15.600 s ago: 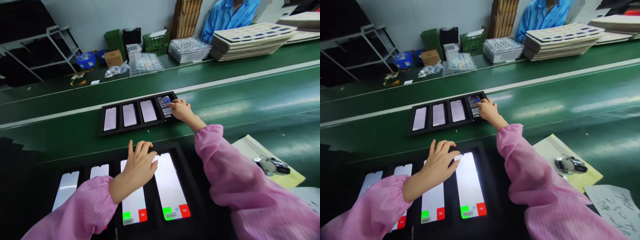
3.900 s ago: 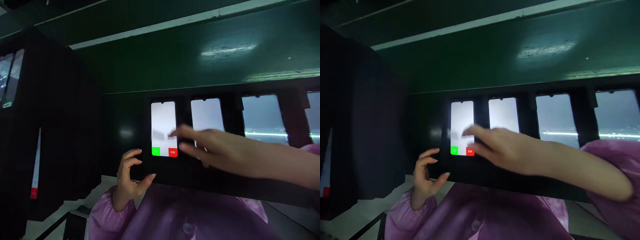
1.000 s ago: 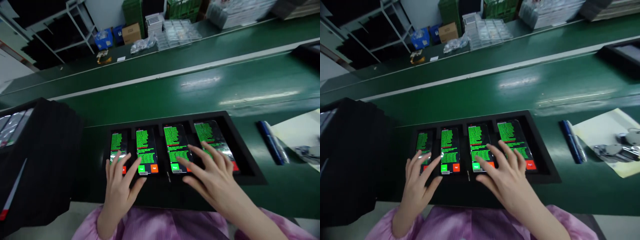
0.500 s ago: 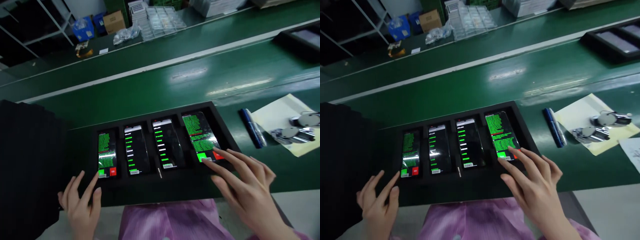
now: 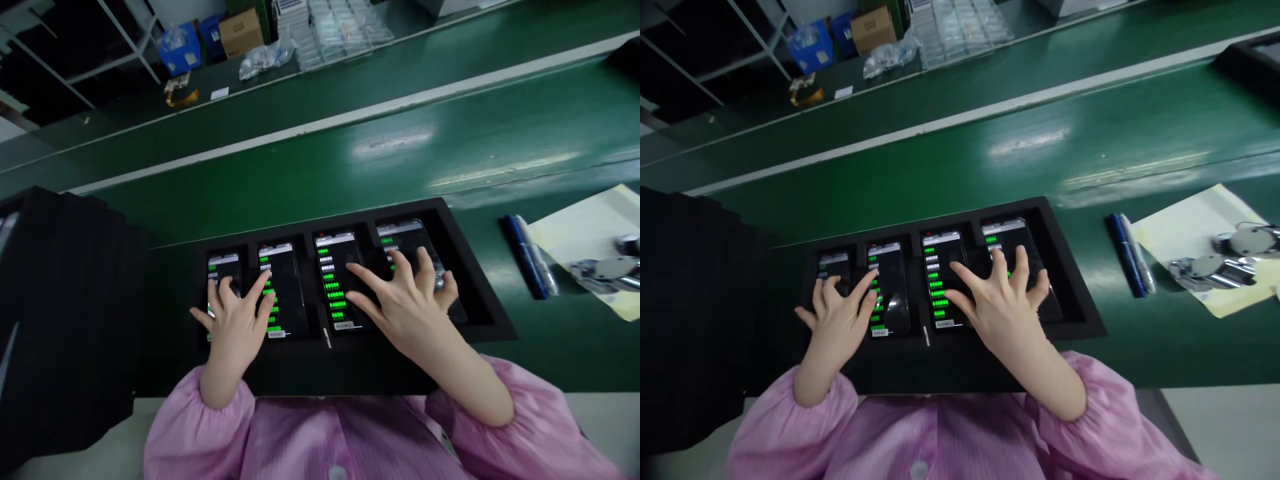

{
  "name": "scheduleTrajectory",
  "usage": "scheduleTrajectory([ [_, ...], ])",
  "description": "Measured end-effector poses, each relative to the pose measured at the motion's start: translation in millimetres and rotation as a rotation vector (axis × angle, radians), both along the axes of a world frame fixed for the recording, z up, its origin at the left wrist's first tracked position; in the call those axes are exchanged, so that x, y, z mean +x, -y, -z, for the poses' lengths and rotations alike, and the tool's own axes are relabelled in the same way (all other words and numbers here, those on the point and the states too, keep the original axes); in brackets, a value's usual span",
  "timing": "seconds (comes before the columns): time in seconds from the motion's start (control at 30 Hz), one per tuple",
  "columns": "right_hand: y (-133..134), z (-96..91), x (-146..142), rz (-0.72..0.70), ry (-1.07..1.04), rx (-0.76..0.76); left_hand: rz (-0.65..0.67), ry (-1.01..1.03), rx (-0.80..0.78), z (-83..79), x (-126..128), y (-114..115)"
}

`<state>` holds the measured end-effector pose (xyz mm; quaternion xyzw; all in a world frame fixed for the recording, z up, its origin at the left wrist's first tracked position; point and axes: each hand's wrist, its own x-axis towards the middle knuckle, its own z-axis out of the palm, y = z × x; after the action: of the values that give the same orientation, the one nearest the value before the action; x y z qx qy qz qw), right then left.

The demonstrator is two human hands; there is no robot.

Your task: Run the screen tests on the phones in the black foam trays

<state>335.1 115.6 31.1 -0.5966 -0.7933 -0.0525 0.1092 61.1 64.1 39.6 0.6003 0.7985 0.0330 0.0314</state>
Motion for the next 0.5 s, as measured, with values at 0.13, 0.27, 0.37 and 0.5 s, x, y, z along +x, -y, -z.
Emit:
scheduleTrajectory([
  [0.13, -13, -14.5, 20, -0.129, -0.138, 0.045, 0.03, 0.082, 0.147, -10.7, -12, -9],
  [0.27, 3, -25.0, 70, -0.26, -0.34, 0.22, 0.039, 0.124, 0.423, -16.9, -35, 36],
  [0.37, 9, -18.8, 95, -0.292, -0.294, 0.236, -0.037, 0.131, 0.531, -6.6, -57, 64],
  [0.5, 7, -0.3, 104, -0.27, -0.203, 0.19, -0.028, 0.166, 0.47, 8.2, -71, 76],
])
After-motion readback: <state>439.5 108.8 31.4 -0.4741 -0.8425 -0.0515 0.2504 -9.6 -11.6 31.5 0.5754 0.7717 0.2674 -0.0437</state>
